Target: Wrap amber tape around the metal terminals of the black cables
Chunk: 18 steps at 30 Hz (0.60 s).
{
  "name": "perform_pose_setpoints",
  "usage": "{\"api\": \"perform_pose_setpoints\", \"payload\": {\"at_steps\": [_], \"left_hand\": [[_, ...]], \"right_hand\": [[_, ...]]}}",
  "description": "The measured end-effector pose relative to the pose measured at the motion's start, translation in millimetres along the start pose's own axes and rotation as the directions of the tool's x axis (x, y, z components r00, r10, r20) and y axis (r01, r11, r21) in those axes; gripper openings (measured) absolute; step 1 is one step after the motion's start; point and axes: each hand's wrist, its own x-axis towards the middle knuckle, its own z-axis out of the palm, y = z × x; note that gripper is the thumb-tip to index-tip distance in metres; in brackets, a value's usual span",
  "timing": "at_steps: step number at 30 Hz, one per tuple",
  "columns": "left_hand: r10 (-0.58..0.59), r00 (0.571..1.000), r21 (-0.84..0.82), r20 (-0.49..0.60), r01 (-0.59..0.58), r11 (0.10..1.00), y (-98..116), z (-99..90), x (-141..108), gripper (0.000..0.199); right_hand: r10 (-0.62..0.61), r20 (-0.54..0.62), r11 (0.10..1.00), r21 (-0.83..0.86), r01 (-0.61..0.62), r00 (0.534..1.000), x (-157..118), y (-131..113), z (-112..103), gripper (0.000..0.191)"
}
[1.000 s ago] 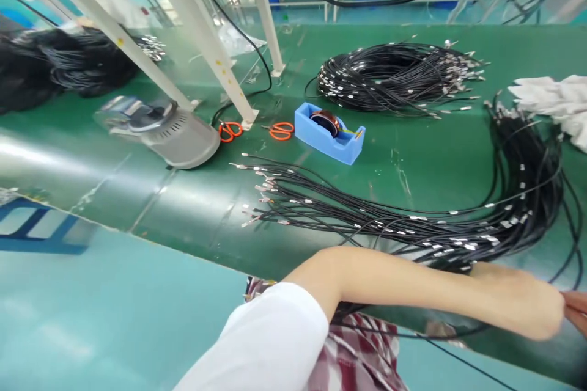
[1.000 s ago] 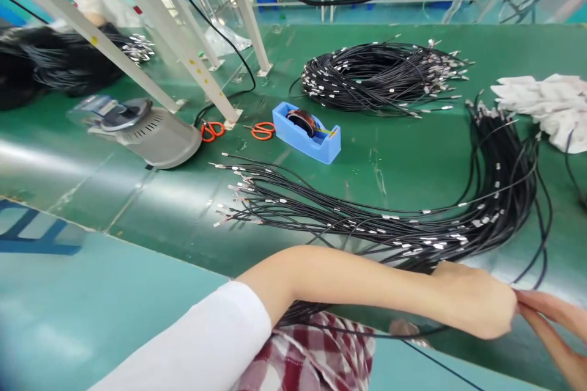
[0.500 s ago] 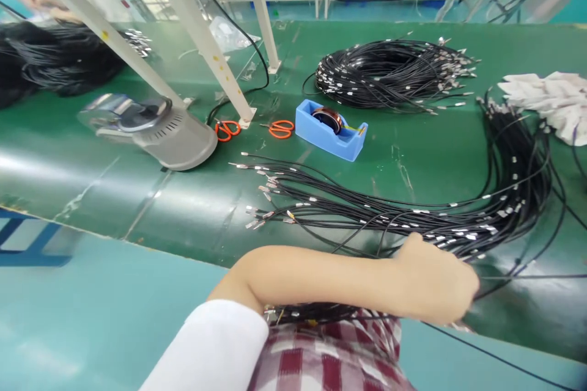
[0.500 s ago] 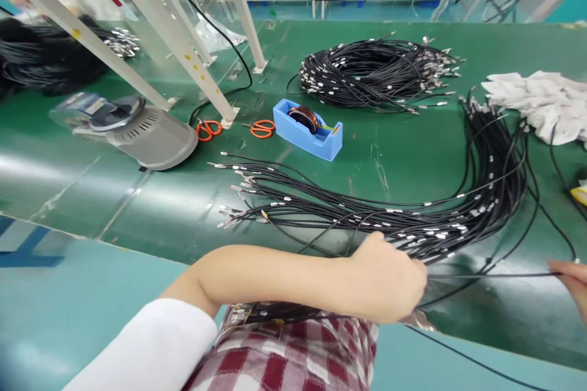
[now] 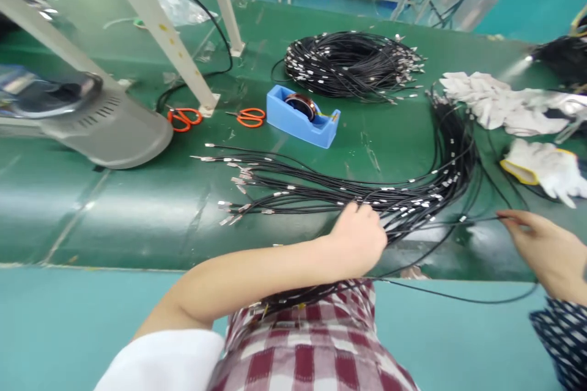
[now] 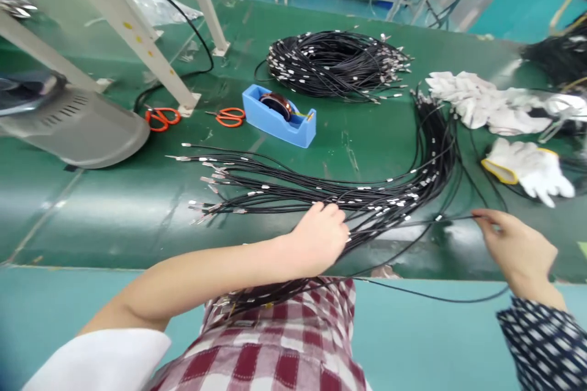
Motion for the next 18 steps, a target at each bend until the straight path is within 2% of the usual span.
{"api": "perform_pose_setpoints", "payload": {"at_steps": [1,3,7,9,11,12,14,15,16,18], "left_hand": [[-0.012,1.000,0.000,0.023,0.012,1.000,-3.0,0.6,-1.8,0.023],[-0.028,0.999,0.021,0.041,0.027,0.999,-10.0,4.7,-7.1,0.021],[-0.020,0.997,-0.007,-0.080,0.020,1.000,-29.3,12.6,-30.9,0.024],[-0.044,0.981,-0.173,-0.190,0.010,0.985,-43.2,12.1,-51.9,0.022],[-0.149,0.943,-0.325,-0.297,0.047,0.945,-58.5,11.2,-76.7,0.024],[-0.219,0.921,-0.366,-0.321,0.093,0.926,-65.6,11.9,-89.0,0.024],[-0.297,0.921,-0.401,-0.252,0.180,0.898,-76.1,17.0,-109.4,0.020],[-0.303,0.929,-0.387,-0.214,0.204,0.899,-78.8,21.4,-116.4,0.020],[-0.310,0.933,-0.357,-0.181,0.231,0.905,-79.8,26.6,-120.7,0.021],[-0.331,0.930,-0.288,-0.157,0.278,0.916,-77.3,37.2,-121.5,0.020]], "right_hand": [[0.071,0.020,0.994,-0.089,-0.068,0.997,2.1,3.7,5.2,0.016],[0.129,0.099,0.981,-0.159,-0.112,0.987,4.3,7.7,11.0,0.016],[0.127,0.212,0.977,-0.193,-0.086,0.969,6.2,1.6,9.7,0.018],[0.122,0.231,0.973,-0.221,-0.070,0.965,5.2,-13.1,3.6,0.031],[0.094,0.228,0.954,-0.300,-0.022,0.969,0.8,-41.6,-5.6,0.044],[0.039,0.220,0.939,-0.342,0.040,0.975,-2.9,-61.6,-10.5,0.045],[-0.066,0.266,0.934,-0.322,0.153,0.962,-12.8,-110.0,-18.2,0.037],[-0.141,0.294,0.953,-0.218,0.210,0.945,-18.4,-136.3,-19.9,0.031],[-0.259,0.318,0.958,-0.036,0.285,0.912,-24.0,-162.3,-19.7,0.026],[-0.543,0.326,0.835,0.311,0.454,0.774,-34.2,-209.2,-13.8,0.019]]}}
